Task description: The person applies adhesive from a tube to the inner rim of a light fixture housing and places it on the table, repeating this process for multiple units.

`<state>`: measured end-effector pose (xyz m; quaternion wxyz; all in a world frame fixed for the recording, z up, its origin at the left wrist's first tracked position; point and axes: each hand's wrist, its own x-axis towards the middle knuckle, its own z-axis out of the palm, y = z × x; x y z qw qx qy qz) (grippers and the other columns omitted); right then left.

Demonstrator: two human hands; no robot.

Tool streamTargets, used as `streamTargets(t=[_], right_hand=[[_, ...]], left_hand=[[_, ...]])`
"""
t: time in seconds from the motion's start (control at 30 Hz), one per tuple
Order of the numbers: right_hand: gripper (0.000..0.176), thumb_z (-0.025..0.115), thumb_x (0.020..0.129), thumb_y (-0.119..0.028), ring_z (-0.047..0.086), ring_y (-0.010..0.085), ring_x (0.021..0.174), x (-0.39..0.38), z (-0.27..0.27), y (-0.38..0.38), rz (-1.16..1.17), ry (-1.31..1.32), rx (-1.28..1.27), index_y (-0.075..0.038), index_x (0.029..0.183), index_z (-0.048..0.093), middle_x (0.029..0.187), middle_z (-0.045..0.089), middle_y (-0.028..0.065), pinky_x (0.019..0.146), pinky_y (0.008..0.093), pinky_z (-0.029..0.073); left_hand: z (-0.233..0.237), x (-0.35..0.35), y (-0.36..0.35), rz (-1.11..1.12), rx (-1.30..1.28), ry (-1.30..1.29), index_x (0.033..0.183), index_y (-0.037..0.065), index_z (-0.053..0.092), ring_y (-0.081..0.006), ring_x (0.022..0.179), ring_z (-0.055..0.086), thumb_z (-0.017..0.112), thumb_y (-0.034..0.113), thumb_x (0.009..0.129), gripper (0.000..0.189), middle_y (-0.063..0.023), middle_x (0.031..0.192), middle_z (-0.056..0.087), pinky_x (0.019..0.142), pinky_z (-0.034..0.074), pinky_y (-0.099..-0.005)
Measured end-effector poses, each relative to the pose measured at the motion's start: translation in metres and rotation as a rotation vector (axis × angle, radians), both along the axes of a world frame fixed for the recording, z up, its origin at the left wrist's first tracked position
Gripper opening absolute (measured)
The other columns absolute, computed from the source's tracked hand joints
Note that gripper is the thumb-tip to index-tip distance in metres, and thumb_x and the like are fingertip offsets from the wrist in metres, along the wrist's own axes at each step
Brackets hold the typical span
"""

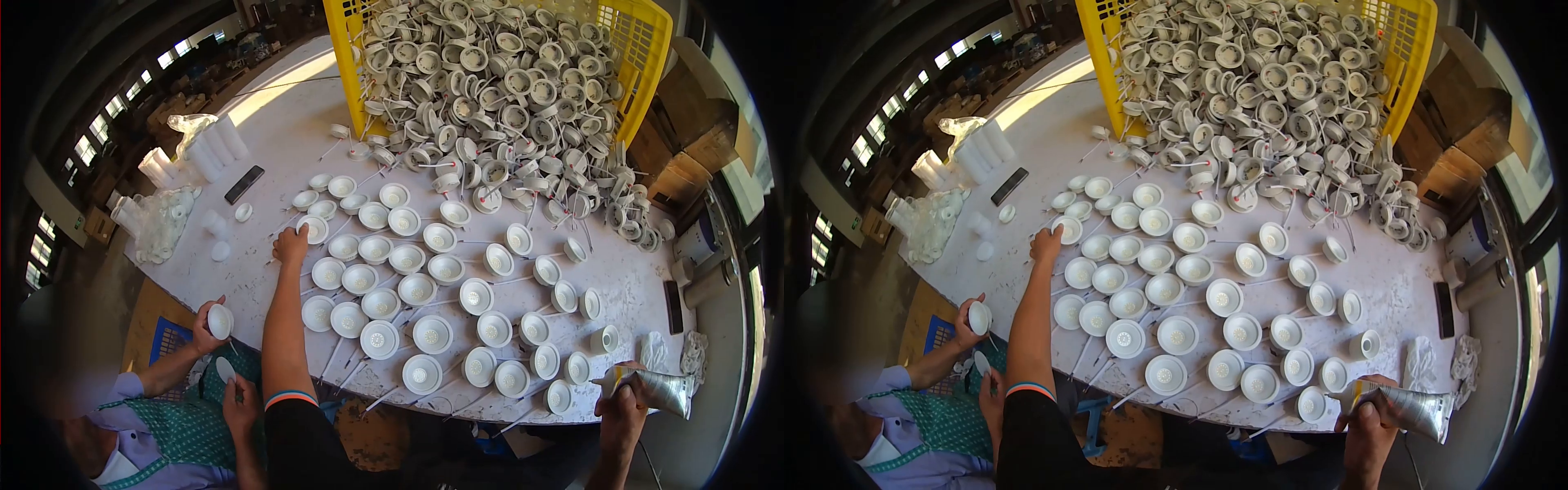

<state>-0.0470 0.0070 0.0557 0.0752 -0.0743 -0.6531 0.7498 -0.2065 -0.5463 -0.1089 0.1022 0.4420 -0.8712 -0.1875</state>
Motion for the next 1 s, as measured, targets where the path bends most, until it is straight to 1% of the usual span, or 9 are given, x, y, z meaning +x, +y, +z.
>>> streamTargets(t=[0.07,0.1,0.17,0.27,0.37,0.5,0.73,0.8,1.0], right_hand=[[0.042,0.060,0.069,-0.023,0.050,0.0121,0.062,0.000,-0.001,0.004,0.028,0.033,-0.046,0.002,0.099,0.043,0.079,0.048,0.0074,0.041,0.0218,0.042],[0.042,0.059,0.069,-0.022,0.050,0.0130,0.061,0.000,0.003,0.005,0.075,0.029,-0.091,0.003,0.098,0.042,0.077,0.049,0.0085,0.041,0.0225,0.042],[0.041,0.058,0.070,-0.020,0.050,0.0137,0.057,0.001,0.005,0.012,0.141,0.018,-0.122,0.004,0.099,0.042,0.074,0.051,0.0095,0.043,0.0234,0.042],[0.047,0.062,0.069,-0.029,0.050,0.0132,0.053,0.004,0.008,0.018,0.178,-0.020,-0.116,0.003,0.098,0.044,0.072,0.051,0.0084,0.043,0.0234,0.041],[0.047,0.063,0.069,-0.028,0.050,0.0131,0.054,0.009,0.009,0.027,0.181,-0.034,-0.168,0.003,0.098,0.045,0.073,0.052,0.0092,0.043,0.0226,0.041],[0.045,0.064,0.069,-0.026,0.050,0.0128,0.053,0.016,0.009,0.042,0.182,-0.049,-0.223,0.003,0.098,0.046,0.073,0.053,0.0090,0.042,0.0220,0.041],[0.044,0.064,0.069,-0.025,0.050,0.0123,0.053,0.028,0.005,0.076,0.134,-0.080,-0.216,0.004,0.098,0.046,0.073,0.053,0.0085,0.041,0.0216,0.040],[0.034,0.060,0.073,-0.012,0.051,0.0102,0.060,0.033,0.005,0.090,0.186,-0.051,-0.252,0.002,0.101,0.047,0.080,0.054,0.0075,0.050,0.0210,0.044],[0.026,0.063,0.071,-0.013,0.052,0.0111,0.065,0.038,0.020,0.111,0.222,0.160,0.056,0.000,0.092,0.053,0.083,0.055,0.0078,0.054,0.0205,0.044]], left_hand=[[0.001,0.005,-0.018,-0.014,-0.068,0.163,0.086,0.000,0.054,-0.0321,0.088,0.053,0.045,0.049,0.075,0.051,-0.0179,0.089,0.057,0.079,0.036,-0.0443],[-0.018,0.002,-0.048,-0.088,-0.088,0.355,0.081,-0.002,0.052,-0.0279,0.071,0.058,0.049,0.046,0.075,0.049,-0.0187,0.078,0.058,0.063,0.045,-0.0387],[0.036,0.020,-0.017,-0.074,0.345,0.509,0.075,0.002,0.049,-0.0094,0.036,0.045,0.055,0.045,0.074,0.043,-0.0074,0.057,0.052,0.032,0.035,-0.0218],[0.104,0.050,0.046,-0.149,0.814,0.684,0.082,0.008,0.048,-0.0043,0.034,0.027,0.054,0.045,0.075,0.038,0.0018,0.054,0.039,0.031,0.020,-0.0184],[0.125,0.078,0.086,-0.259,1.143,0.841,0.108,0.005,0.044,-0.0033,0.033,0.023,0.047,0.044,0.081,0.047,-0.0034,0.067,0.049,0.030,0.018,-0.0175],[0.159,0.127,0.216,-0.311,1.441,0.878,0.115,0.004,0.041,-0.0062,0.032,0.025,0.036,0.053,0.081,0.059,-0.0132,0.081,0.053,0.029,0.019,-0.0178],[0.130,0.174,0.377,-0.254,2.095,0.493,0.117,0.005,0.038,-0.0144,0.033,0.037,0.019,0.060,0.081,0.068,-0.0276,0.109,0.046,0.029,0.026,-0.0229],[0.128,0.180,0.414,-0.255,2.323,0.371,0.116,0.005,0.039,-0.0172,0.040,0.043,0.019,0.058,0.082,0.066,-0.0269,0.108,0.046,0.031,0.029,-0.0239],[0.133,0.198,0.474,-0.477,2.461,0.090,0.111,0.001,0.041,-0.0235,0.065,0.054,0.018,0.053,0.084,0.063,-0.0171,0.091,0.053,0.053,0.042,-0.0329]])
